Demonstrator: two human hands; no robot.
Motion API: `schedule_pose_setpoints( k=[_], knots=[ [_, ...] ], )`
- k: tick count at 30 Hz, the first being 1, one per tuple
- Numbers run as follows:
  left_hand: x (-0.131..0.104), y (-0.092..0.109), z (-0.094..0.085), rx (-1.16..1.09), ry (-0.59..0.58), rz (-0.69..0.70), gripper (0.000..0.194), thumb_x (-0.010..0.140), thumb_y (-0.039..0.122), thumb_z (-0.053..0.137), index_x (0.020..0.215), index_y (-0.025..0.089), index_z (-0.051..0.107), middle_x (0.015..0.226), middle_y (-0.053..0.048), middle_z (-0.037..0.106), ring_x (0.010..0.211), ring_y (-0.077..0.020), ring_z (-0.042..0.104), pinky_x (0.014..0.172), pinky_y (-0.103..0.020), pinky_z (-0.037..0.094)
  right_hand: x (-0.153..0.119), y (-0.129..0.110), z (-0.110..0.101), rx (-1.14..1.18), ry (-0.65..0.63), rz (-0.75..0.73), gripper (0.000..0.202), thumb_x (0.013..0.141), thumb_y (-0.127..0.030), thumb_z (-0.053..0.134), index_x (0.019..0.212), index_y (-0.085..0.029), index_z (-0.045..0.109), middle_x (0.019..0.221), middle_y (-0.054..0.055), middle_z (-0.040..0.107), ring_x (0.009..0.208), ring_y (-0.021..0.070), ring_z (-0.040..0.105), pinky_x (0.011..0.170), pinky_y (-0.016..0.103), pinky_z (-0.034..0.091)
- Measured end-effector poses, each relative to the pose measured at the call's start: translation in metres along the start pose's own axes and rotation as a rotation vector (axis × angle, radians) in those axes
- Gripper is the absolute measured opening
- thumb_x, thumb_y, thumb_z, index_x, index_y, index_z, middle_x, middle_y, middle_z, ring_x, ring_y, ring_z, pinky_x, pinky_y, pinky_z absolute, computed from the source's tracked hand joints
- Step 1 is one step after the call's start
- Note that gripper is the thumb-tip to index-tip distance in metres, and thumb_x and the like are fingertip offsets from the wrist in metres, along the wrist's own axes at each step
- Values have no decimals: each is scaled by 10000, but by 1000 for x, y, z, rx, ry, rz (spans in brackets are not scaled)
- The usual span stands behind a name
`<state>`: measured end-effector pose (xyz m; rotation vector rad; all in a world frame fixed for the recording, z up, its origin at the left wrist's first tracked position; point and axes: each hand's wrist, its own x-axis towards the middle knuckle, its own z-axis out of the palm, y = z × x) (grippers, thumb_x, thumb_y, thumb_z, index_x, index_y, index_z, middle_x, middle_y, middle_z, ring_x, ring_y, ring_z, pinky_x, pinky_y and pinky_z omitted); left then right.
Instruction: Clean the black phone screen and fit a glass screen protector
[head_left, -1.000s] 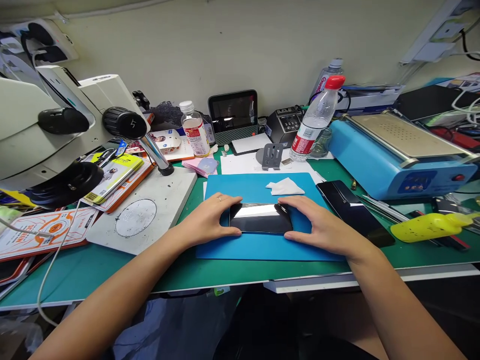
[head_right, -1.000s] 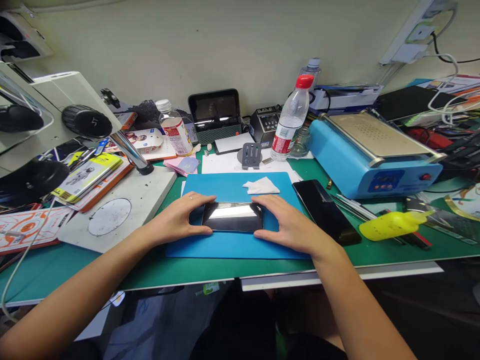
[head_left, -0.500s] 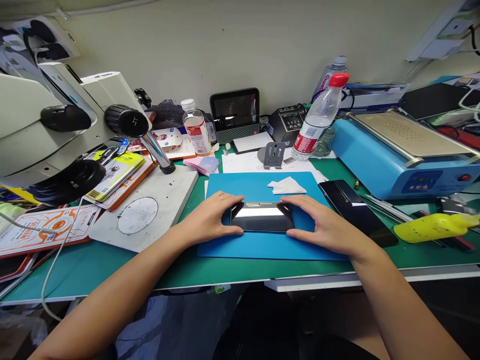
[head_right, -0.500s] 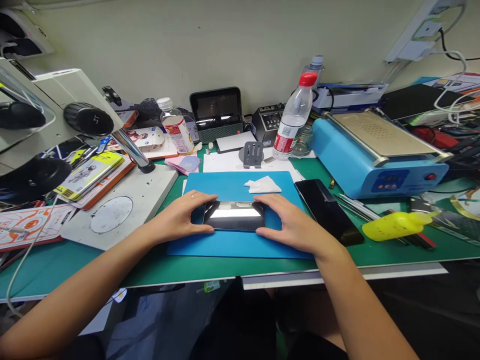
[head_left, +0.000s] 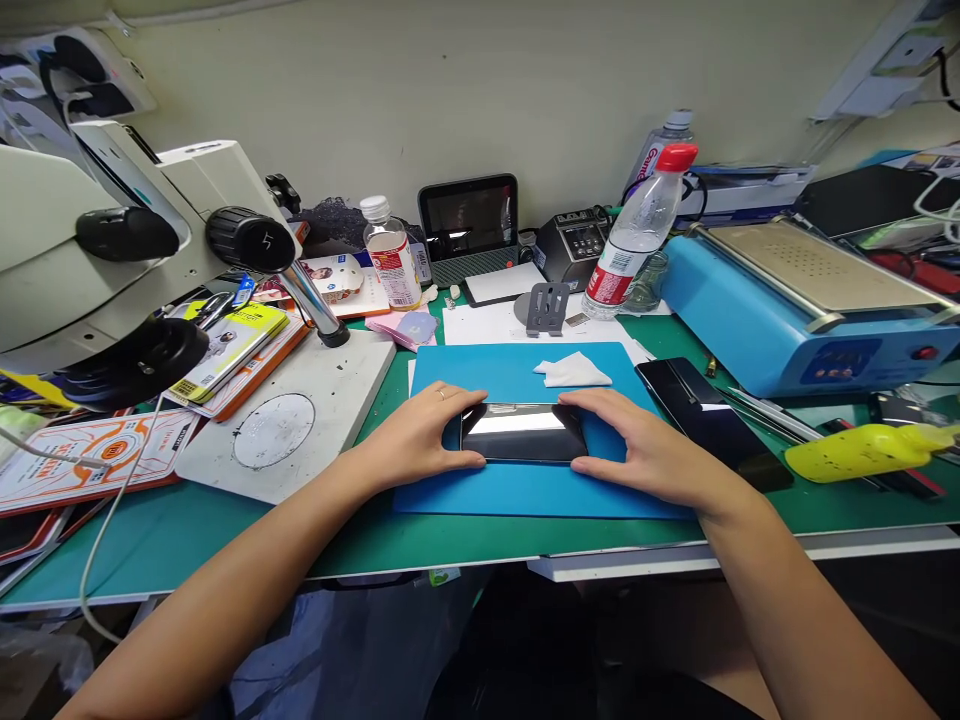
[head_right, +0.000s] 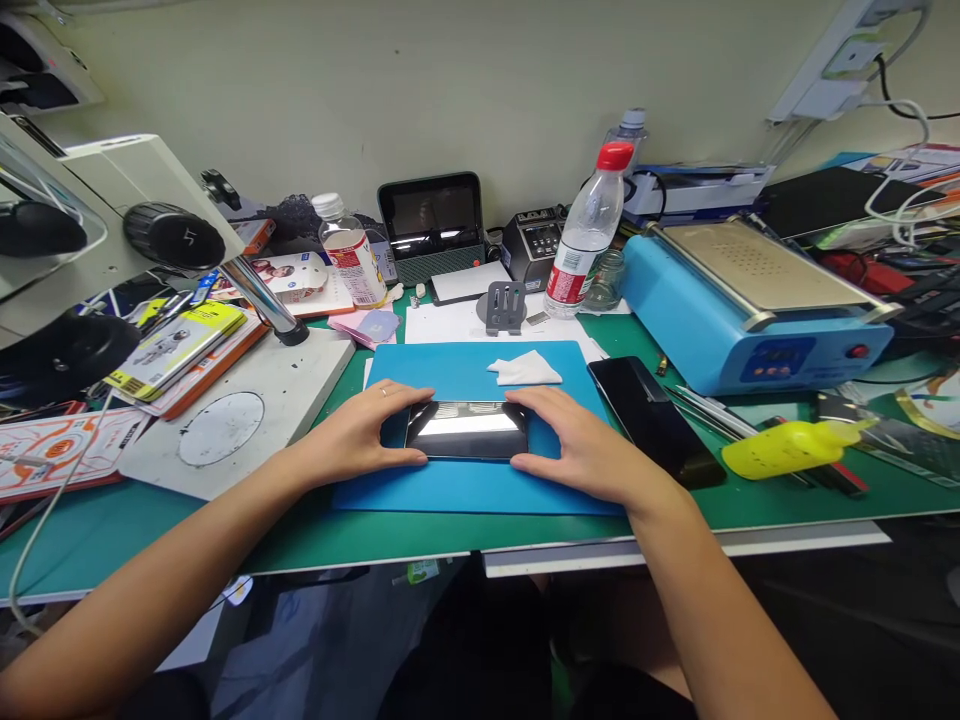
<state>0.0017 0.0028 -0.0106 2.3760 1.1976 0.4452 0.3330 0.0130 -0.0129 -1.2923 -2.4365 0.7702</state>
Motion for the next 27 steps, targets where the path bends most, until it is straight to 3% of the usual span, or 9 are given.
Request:
schedule_pose_setpoints(
  k=[12,21,27],
  knots=[
    [0,1,-2,-9,-9,-23,724,847,445,798,1472,224,507,1394,-115,632,1251,-300,582,1087,-463,485,0,2,1,1,-6,1,762,839,-633,703,1488,-290,501,1536,127,536,1421,387,494,1154,594,450],
    [-2,5,-5,0,-47,-30,867,823,486,799,1550,225,406,1496,-140,544,1351,-326,521,1146,-488,453,1,1,1,-1,-3,0,755,834,-632,708,1480,-295,509,1517,128,553,1409,391,509,1143,598,462],
    [-3,6,-5,-8,-37,-20,849,834,445,779,1561,255,383,1481,-125,557,1343,-325,528,1143,-501,451,1,0,1,12,8,-11,726,831,-627,712,1452,-301,523,1501,124,558,1405,390,509,1151,596,451]
  ],
)
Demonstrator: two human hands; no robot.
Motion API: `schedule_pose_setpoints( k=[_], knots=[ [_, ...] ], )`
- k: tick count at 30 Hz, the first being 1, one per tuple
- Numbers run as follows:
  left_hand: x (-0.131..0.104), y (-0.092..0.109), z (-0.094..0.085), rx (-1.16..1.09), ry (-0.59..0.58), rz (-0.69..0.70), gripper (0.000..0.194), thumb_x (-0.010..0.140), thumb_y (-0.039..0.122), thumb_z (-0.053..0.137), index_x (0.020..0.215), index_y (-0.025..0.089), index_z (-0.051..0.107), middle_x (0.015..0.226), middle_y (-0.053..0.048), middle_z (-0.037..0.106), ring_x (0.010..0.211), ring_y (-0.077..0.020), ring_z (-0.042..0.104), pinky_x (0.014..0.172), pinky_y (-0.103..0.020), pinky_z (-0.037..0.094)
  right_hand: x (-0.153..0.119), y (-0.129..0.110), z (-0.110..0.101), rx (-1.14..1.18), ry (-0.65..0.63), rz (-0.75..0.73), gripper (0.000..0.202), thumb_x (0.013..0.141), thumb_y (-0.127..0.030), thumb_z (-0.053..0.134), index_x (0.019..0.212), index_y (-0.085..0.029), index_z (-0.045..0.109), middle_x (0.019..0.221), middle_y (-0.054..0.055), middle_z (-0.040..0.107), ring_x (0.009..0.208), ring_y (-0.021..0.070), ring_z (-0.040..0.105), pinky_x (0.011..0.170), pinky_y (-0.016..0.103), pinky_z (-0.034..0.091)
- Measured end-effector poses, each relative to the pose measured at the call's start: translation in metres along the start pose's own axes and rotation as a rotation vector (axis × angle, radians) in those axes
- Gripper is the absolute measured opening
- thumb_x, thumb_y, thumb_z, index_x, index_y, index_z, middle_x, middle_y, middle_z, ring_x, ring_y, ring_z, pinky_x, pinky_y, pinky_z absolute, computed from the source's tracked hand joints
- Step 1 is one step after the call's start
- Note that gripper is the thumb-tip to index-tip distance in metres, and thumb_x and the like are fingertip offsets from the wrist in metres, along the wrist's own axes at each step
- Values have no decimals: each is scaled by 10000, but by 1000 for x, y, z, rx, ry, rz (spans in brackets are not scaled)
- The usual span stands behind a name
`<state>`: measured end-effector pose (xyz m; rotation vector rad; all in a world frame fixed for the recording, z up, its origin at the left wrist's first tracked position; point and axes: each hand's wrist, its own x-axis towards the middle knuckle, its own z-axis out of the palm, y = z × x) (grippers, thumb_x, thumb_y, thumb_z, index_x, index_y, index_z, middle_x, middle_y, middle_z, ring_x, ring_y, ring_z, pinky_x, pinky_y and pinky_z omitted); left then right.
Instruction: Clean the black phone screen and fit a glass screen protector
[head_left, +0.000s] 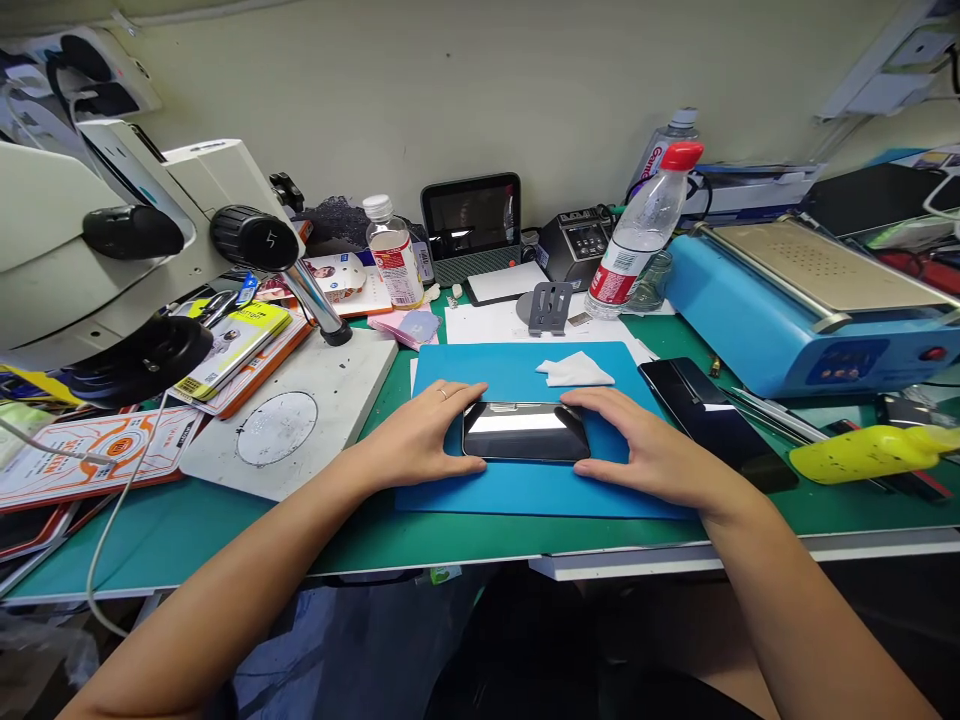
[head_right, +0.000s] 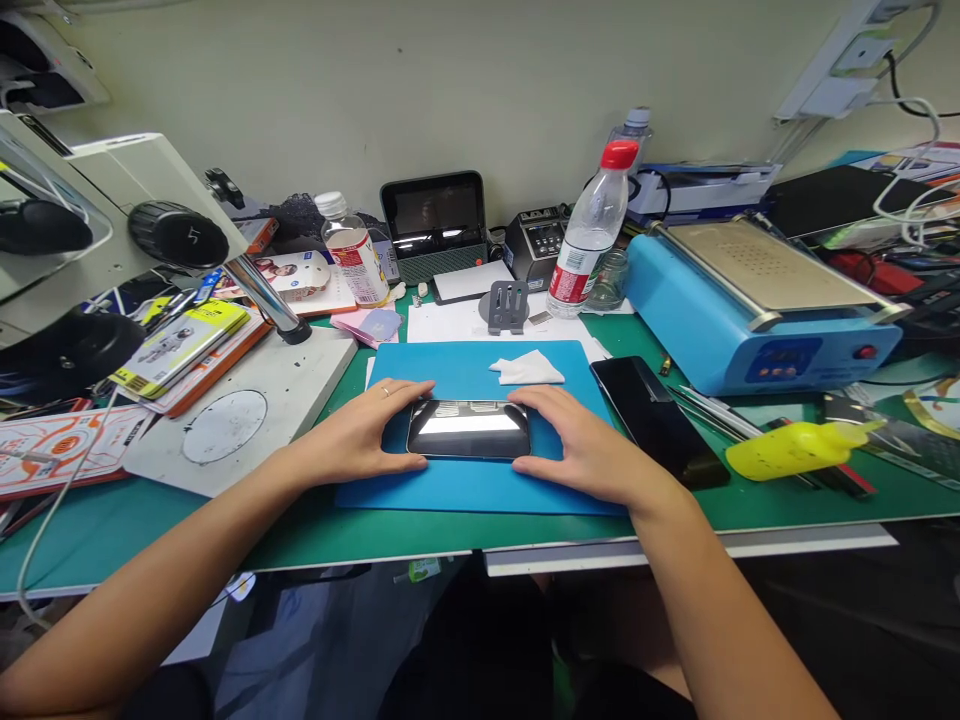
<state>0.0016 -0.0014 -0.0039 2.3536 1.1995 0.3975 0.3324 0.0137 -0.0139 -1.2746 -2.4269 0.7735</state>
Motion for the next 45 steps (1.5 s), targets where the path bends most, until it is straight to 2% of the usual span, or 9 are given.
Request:
schedule_pose_setpoints(
  k=[5,8,11,14,22,27,30,37,45],
  knots=[
    [0,0,0,0,-3,4,816,865,428,746,1562,238,368,1466,-118,570,1335,-311,528,1141,-490,448,-2,-1,0,8,1,21,781,808,-640,734,1460,-294,479,1516,133,518,1402,385,505,1142,578,457],
    [1,1,-1,1,-5,0,794,873,423,735,1552,224,374,1457,-117,581,1333,-306,530,1143,-480,447,-3,2,1,77,36,38,854,777,-727,709,1468,-292,457,1528,140,507,1387,400,517,1130,574,463],
    [1,2,-1,0,-6,-9,762,877,401,727,1537,222,389,1428,-119,607,1312,-307,551,1126,-481,460,-4,7,2,194,77,-9,878,811,-880,466,1455,-284,483,1513,145,527,1386,413,512,1138,574,445],
    [2,3,-1,-1,-1,-9,750,875,390,728,1527,217,401,1406,-124,623,1285,-311,569,1106,-489,472,-4,10,2,227,100,-35,874,850,-889,282,1421,-280,540,1484,139,559,1387,405,511,1168,563,410],
    [1,1,0,0,3,5,779,870,408,746,1542,238,391,1427,-111,614,1317,-314,552,1107,-477,471,-1,7,2,197,128,-84,771,905,-835,274,1340,-295,613,1418,108,626,1363,373,540,1175,542,407],
    [1,1,0,9,-2,4,757,873,403,747,1529,221,414,1453,-116,599,1331,-308,542,1127,-474,462,-1,4,1,72,170,10,455,979,-575,498,1303,-276,611,1354,109,656,1276,359,606,1101,546,477],
    [1,0,0,7,0,10,766,877,404,744,1534,202,407,1452,-121,601,1322,-306,546,1129,-475,461,-1,2,1,15,155,12,412,958,-480,559,1311,-273,602,1362,110,643,1259,356,614,1072,537,503],
    [2,-1,1,45,0,15,780,870,465,752,1518,175,426,1417,-133,614,1285,-312,549,1102,-468,473,-1,0,1,-29,105,-39,564,900,-529,662,1388,-264,561,1401,132,615,1300,369,584,1083,552,500],
    [2,1,-1,122,16,7,806,843,529,765,1495,170,457,1417,-138,612,1280,-322,538,1104,-478,458,0,4,3,-23,104,-101,412,948,-477,625,1307,-274,619,1385,111,624,1316,327,575,1108,520,488]
  ],
)
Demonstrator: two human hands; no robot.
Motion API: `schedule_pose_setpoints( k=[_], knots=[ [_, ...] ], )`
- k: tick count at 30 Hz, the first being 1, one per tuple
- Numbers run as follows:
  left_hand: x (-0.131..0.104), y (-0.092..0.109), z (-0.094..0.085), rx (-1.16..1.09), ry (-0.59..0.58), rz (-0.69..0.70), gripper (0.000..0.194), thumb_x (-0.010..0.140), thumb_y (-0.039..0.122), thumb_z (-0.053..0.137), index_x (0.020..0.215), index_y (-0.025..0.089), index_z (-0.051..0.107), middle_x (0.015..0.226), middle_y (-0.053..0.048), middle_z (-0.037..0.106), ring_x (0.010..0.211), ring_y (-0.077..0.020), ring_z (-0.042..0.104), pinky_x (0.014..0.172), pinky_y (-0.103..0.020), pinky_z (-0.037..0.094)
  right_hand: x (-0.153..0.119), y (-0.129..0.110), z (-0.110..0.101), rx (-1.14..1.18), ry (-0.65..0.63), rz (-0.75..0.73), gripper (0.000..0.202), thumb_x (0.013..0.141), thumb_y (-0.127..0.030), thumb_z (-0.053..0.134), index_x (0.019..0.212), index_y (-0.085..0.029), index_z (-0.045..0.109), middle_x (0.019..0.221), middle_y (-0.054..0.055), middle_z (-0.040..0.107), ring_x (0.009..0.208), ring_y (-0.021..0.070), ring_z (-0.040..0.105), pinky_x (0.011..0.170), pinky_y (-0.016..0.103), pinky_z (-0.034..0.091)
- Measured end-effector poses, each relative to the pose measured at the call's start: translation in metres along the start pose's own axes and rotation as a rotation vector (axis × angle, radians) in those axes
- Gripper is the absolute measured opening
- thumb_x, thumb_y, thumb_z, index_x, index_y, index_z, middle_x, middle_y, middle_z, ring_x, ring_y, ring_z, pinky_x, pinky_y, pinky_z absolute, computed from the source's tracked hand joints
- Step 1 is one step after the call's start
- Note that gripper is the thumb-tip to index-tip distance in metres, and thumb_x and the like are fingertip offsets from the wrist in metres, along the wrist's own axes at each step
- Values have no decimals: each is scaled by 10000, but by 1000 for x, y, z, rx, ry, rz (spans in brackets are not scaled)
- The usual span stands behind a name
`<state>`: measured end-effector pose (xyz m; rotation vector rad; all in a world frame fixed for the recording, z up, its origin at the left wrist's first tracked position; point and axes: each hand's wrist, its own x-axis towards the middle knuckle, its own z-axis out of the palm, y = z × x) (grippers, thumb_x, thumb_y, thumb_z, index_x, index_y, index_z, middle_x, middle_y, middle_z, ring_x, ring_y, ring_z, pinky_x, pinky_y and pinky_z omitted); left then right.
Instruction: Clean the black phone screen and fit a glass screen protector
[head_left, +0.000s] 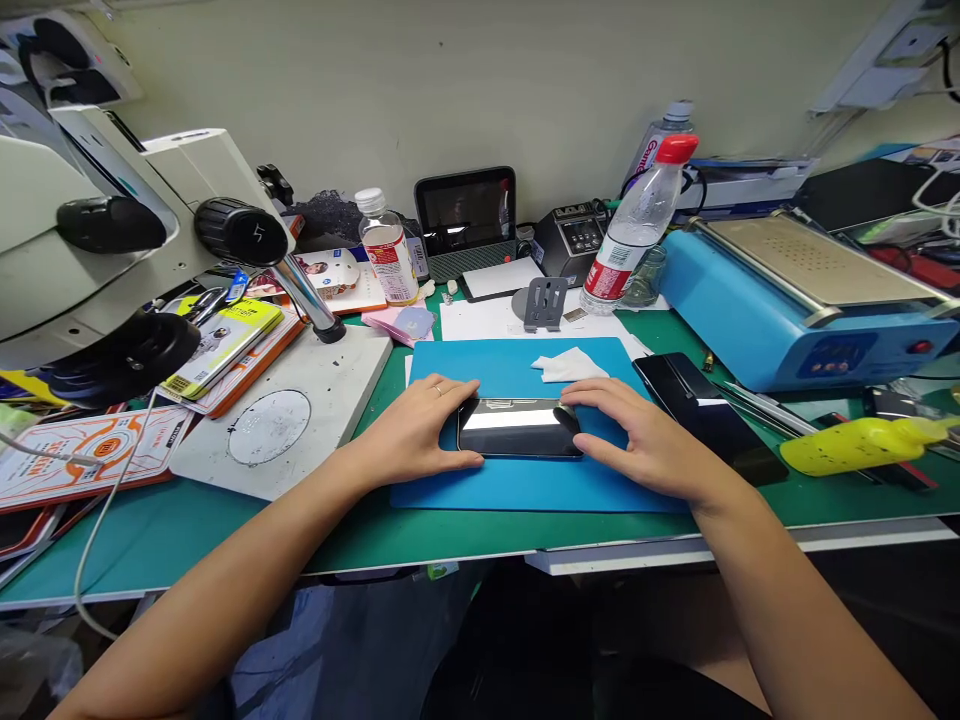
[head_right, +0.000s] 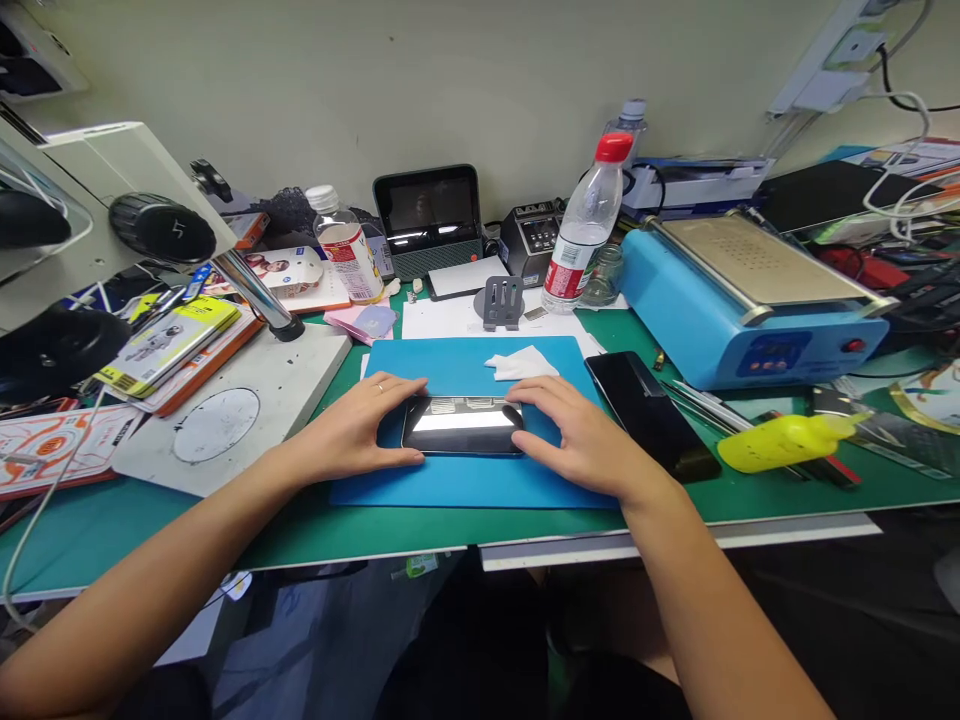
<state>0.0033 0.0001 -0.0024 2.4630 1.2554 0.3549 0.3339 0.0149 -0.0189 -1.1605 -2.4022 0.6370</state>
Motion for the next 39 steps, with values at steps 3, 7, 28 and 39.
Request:
schedule_pose_setpoints(
  k=[3,7,28,39],
  knots=[
    [0,-1,0,7,1,-4,827,839,529,767,1510,172,440,1430,-138,603,1283,-327,534,1104,-489,455,0,0,0,-9,-6,-7,391,952,-468,622,1292,-274,632,1388,112,618,1321,328,570,1105,521,491],
    [0,-2,1,18,3,1,846,838,548,761,1519,172,428,1426,-141,600,1276,-330,539,1097,-498,457,0,0,-1,-6,-9,-14,394,953,-471,621,1294,-274,637,1388,115,613,1326,329,565,1107,526,488],
    [0,0,1,29,-9,21,754,860,560,738,1467,184,498,1442,-133,590,1260,-323,549,1075,-492,469,1,-5,-4,-20,-55,-14,486,888,-567,675,1296,-303,696,1458,107,598,1372,373,535,1116,575,478],
    [1,-1,1,16,-9,39,693,882,535,722,1455,206,513,1443,-121,595,1237,-313,561,1057,-491,484,2,-6,-3,-29,-83,7,653,842,-602,719,1385,-259,606,1441,133,608,1381,373,520,1123,581,473]
  ],
)
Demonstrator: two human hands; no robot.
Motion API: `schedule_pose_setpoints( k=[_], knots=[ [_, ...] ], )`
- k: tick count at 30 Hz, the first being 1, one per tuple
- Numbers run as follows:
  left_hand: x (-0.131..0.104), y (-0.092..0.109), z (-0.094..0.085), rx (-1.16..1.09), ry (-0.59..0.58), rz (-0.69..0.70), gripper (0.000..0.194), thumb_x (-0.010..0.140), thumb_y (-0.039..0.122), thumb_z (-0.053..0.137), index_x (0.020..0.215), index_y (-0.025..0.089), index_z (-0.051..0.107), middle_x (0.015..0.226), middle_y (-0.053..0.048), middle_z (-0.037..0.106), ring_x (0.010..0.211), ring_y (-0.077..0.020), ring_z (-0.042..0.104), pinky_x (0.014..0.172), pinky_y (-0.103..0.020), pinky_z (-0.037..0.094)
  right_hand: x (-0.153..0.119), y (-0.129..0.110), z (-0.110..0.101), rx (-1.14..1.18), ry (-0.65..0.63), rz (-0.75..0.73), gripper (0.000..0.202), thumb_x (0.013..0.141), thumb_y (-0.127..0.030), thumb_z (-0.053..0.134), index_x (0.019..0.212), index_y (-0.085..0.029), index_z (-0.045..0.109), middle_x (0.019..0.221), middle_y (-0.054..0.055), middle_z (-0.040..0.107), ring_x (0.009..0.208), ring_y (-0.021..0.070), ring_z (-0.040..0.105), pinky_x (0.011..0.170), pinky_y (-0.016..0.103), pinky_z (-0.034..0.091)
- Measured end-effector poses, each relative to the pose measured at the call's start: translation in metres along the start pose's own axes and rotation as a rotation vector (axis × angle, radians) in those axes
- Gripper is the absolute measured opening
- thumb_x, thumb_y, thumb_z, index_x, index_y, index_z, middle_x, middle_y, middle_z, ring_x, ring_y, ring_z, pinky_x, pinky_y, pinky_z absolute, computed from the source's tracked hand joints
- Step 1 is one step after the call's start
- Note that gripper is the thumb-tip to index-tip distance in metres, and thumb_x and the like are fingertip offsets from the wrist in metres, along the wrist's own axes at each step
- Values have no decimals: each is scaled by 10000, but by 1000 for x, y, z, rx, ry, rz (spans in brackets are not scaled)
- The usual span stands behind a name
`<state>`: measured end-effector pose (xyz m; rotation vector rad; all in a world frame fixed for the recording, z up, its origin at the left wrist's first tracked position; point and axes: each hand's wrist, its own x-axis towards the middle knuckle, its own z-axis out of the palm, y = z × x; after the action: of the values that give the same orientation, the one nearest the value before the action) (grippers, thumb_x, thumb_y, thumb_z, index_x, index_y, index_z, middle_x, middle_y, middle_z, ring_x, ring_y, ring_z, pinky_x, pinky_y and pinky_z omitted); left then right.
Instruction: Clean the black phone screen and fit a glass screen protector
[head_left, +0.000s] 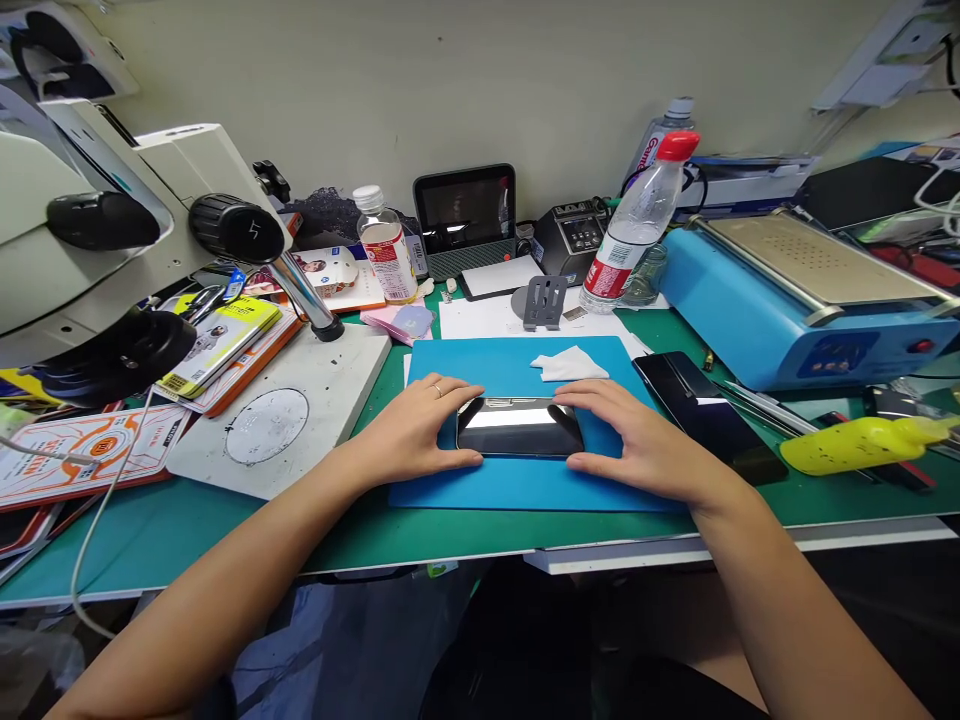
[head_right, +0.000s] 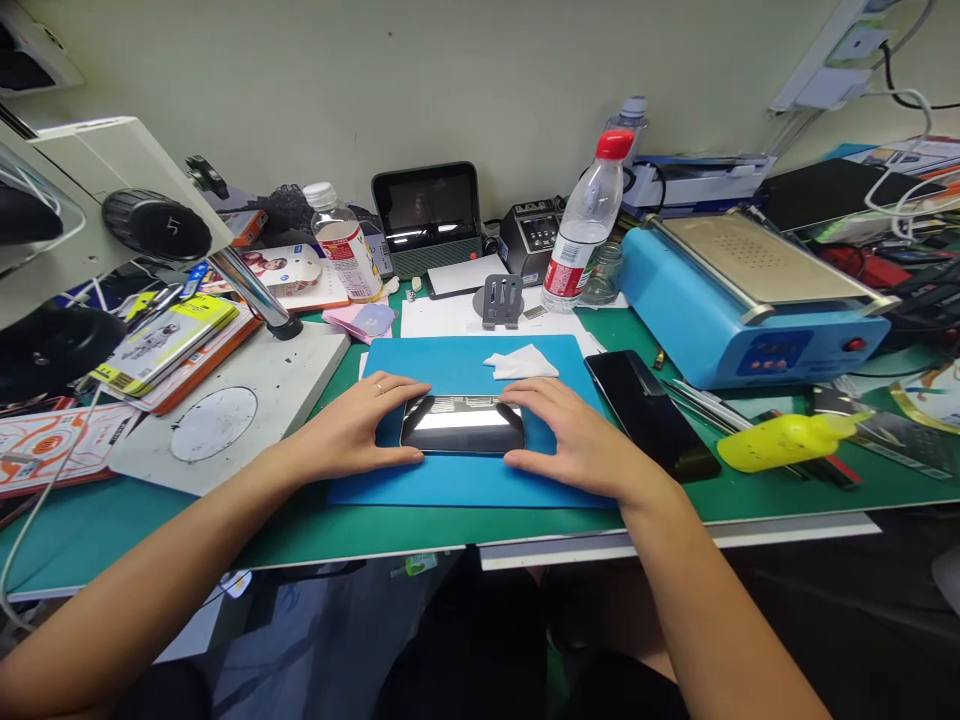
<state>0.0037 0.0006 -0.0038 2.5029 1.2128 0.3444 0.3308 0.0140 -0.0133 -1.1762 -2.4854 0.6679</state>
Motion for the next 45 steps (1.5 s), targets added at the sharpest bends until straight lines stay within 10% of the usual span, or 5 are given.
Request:
schedule_pose_setpoints(
  k=[11,20,45],
  knots=[
    [-1,-1,2,93,17,25,877,860,727,638,1519,172,470,1572,-165,485,1392,-367,474,1173,-543,414,1,2,1,17,30,-4,655,845,-608,710,1406,-289,601,1436,132,616,1359,387,546,1105,599,483],
    [-5,5,4,189,-125,60,1071,896,857,350,1658,140,120,1735,-154,58,1607,-386,-72,1291,-618,42,1,3,2,17,50,-11,675,871,-603,690,1439,-262,558,1453,139,597,1378,368,527,1136,569,458],
    [-7,-3,16,212,-83,-19,1169,864,891,350,1644,61,88,1711,-250,63,1604,-392,-28,1294,-591,109,1,3,1,19,38,-1,656,840,-645,702,1374,-269,633,1450,144,599,1378,386,527,1123,600,469]
  ],
)
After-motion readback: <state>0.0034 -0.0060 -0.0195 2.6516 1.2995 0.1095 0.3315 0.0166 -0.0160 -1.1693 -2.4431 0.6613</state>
